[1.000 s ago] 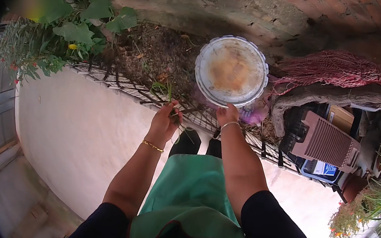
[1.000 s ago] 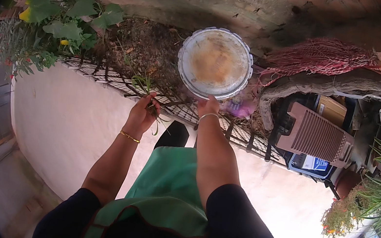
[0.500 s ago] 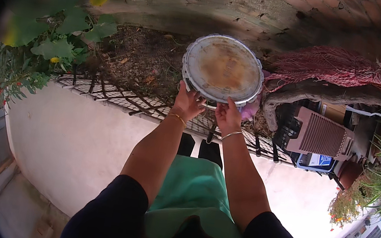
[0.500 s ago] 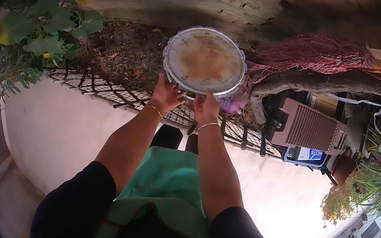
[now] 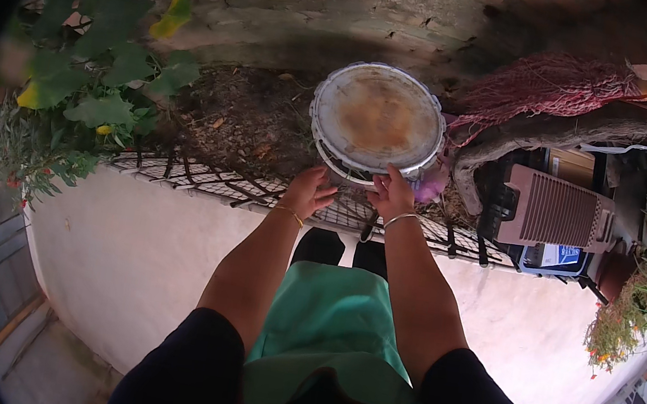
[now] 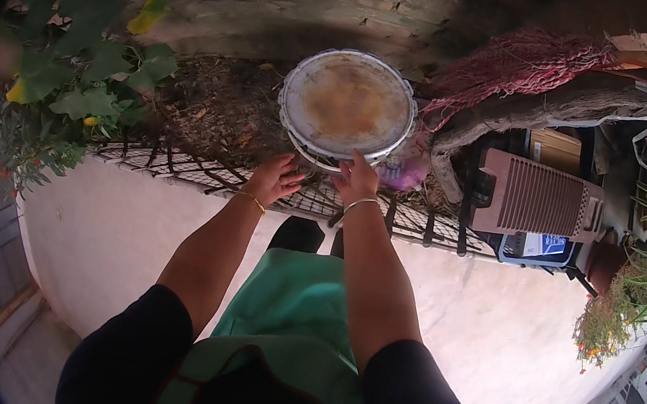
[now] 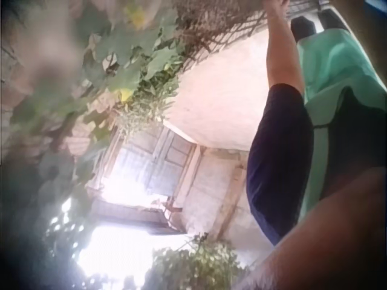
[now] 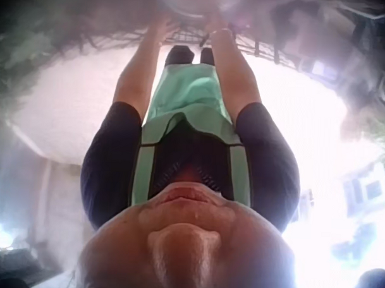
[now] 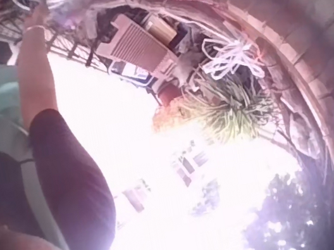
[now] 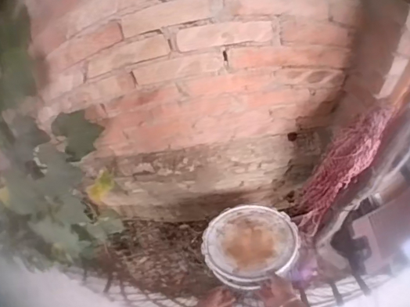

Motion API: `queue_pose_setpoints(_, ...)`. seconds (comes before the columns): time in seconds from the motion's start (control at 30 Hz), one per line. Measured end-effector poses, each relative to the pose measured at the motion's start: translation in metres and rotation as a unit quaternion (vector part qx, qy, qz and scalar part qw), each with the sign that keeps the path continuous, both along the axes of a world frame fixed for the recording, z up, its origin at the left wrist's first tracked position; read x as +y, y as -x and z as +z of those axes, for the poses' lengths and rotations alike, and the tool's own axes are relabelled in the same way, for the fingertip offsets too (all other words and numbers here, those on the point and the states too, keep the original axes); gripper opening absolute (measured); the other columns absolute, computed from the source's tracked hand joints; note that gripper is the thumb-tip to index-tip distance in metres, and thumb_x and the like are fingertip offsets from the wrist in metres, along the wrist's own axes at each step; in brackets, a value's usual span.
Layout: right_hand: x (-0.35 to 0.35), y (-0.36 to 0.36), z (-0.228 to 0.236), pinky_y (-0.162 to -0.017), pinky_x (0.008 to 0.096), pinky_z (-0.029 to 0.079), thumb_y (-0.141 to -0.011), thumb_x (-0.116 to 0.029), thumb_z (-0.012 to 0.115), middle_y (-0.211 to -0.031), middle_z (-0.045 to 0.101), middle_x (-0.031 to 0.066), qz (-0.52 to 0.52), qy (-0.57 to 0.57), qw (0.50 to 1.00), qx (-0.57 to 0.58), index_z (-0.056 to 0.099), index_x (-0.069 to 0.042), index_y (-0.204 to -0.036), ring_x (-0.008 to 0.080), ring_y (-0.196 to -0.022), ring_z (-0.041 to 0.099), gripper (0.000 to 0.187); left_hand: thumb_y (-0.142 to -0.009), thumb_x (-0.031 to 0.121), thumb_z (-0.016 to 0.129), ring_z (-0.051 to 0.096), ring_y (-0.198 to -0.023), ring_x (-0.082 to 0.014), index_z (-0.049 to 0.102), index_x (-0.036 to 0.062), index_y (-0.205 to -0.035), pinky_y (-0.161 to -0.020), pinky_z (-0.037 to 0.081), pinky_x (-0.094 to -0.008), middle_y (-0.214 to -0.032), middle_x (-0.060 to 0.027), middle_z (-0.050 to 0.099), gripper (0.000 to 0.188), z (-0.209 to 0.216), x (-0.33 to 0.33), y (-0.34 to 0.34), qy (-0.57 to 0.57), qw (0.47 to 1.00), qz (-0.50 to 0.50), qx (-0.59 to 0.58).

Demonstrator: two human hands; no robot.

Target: The person picks herbs from a container, washes their hands at an outdoor faucet, enters a kitchen, washes the herbs in a sink, and then chops the herbs on a wooden cutting board using a knife.

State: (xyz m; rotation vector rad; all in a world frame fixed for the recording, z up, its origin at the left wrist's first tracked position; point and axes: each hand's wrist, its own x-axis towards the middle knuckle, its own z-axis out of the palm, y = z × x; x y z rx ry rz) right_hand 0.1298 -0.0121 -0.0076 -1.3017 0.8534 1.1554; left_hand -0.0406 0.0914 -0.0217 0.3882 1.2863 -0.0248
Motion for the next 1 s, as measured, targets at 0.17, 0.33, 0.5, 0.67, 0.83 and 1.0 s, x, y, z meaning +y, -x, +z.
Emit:
queue_pose_setpoints(0.17,-0.01,-0.003,-0.003,-0.069,0.0345,0.056,-0.087,-0.018,0.062,-0.081,0.057,0.0058,-0.052,-0.083,0.995,0.01,0.053,-0.007,-0.092,0.0215,-0.082,0.06,0.014,-0.091,0.025,0.053,0.041,-0.125,-0.024,0.041,0.0178,-0.136,-0.1,0.031,-0.0508,-0.137,-0.0048,0.042,0.047,-0.022,-0.016,-0.035,0.03,0.973,-0.214,-0.086)
queue_pose_setpoints(0.33,-0.013,0.003,-0.029,-0.07,0.0345,0.055,-0.088,-0.016,0.061,-0.084,0.058,0.0083,-0.04,-0.087,0.995,0.012,0.053,-0.006,-0.094,0.0239,-0.083,0.06,0.014,-0.093,0.037,0.049,0.042,-0.126,-0.0217,0.05,0.0195,-0.126,-0.098,0.031,-0.0491,-0.13,0.0,0.051,0.038,-0.046,-0.031,0.001,-0.018,0.998,-0.056,-0.011)
queue_pose_setpoints(0.5,-0.022,0.016,-0.021,-0.076,0.035,0.05,-0.089,-0.025,0.058,-0.089,0.061,0.0066,0.009,-0.044,0.999,-0.015,0.055,-0.008,-0.101,0.0222,-0.089,0.06,0.02,-0.091,0.047,0.047,0.038,-0.128,-0.0222,0.047,0.0143,-0.131,-0.103,0.024,-0.0519,-0.139,-0.0019,0.042,0.052,0.035,-0.018,0.037,-0.045,0.987,-0.146,-0.049)
queue_pose_setpoints(0.67,-0.054,0.006,0.096,-0.086,0.0358,0.039,-0.09,-0.042,0.049,-0.117,0.059,0.0009,0.113,-0.082,0.989,-0.05,0.058,-0.012,-0.107,0.0162,-0.104,0.055,0.035,-0.092,0.029,0.049,0.026,-0.135,-0.028,0.028,0.0059,-0.143,-0.108,0.022,-0.0414,-0.149,-0.0133,0.022,0.059,0.189,-0.035,-0.006,-0.417,0.868,-0.249,-0.106)
queue_pose_setpoints(0.83,-0.088,0.039,0.3,-0.108,0.0356,0.023,-0.096,-0.036,0.039,-0.135,0.045,0.0047,0.003,-0.471,0.881,-0.052,0.04,-0.011,-0.132,0.0163,-0.127,0.037,0.044,-0.092,0.033,0.046,0.026,-0.133,-0.0411,0.036,0.0051,-0.138,-0.107,0.02,-0.0505,-0.145,-0.0236,0.026,0.055,0.358,-0.101,-0.062,-0.783,0.449,-0.378,-0.208)
queue_pose_setpoints(1.0,-0.188,0.02,0.445,-0.111,0.04,0.019,-0.096,-0.04,0.04,-0.148,0.028,0.0114,0.196,-0.397,0.822,-0.357,0.025,-0.007,-0.144,0.027,-0.139,0.02,0.06,-0.091,0.058,0.032,0.023,-0.137,-0.0333,0.031,0.0099,-0.141,-0.108,0.013,-0.054,-0.147,-0.0163,0.026,0.069,0.338,-0.095,-0.082,-0.478,0.799,-0.282,-0.233)
